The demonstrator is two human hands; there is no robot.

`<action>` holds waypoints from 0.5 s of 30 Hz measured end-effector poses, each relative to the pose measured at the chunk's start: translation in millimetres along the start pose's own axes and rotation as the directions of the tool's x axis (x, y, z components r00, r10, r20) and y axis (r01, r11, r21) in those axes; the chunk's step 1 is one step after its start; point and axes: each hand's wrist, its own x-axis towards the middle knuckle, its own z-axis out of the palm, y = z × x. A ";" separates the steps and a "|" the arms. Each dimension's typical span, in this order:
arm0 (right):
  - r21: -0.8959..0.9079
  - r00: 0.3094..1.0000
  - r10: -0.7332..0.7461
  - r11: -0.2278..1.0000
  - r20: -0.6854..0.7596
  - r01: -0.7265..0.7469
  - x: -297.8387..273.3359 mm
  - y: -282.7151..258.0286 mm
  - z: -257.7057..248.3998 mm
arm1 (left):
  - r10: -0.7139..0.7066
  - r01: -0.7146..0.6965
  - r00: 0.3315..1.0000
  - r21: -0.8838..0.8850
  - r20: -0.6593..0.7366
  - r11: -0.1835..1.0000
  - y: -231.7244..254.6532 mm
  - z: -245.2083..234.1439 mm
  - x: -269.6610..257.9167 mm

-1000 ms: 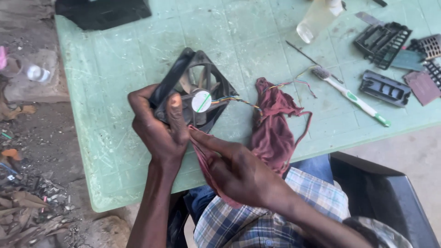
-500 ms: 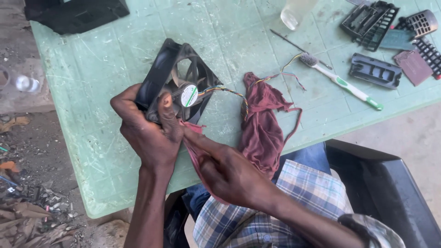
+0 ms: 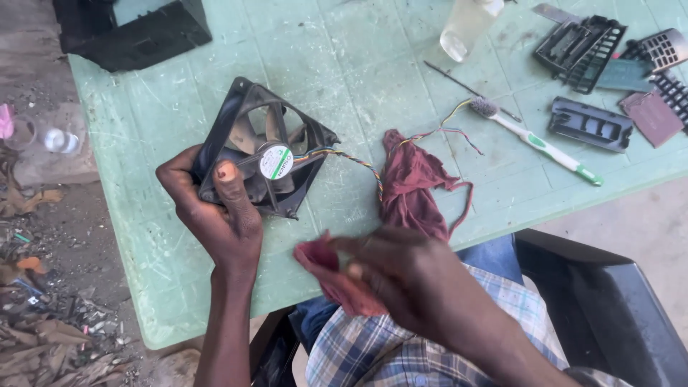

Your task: Cleaning a computer fan and its wires using a toothbrush and a cloth.

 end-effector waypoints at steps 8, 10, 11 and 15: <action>-0.109 0.800 0.374 0.875 -0.469 -0.472 -16.4 19.9 -48.4 | -0.095 0.093 0.994 -0.032 -0.061 0.995 -7.2 1.5 -3.3; -0.118 0.721 0.427 0.813 -0.545 -0.571 -17.6 32.8 -53.9 | -0.080 0.077 0.995 -0.046 -0.059 0.996 -5.5 -1.7 -2.3; -0.097 0.715 0.442 0.812 -0.542 -0.575 -19.1 36.3 -54.9 | -0.070 0.068 0.996 -0.033 -0.054 0.997 -5.6 -3.0 -2.6; -0.177 0.844 0.335 0.882 -0.419 -0.438 -12.7 39.8 -56.1 | -0.046 0.045 0.997 -0.006 -0.059 0.999 -7.1 -1.0 -3.0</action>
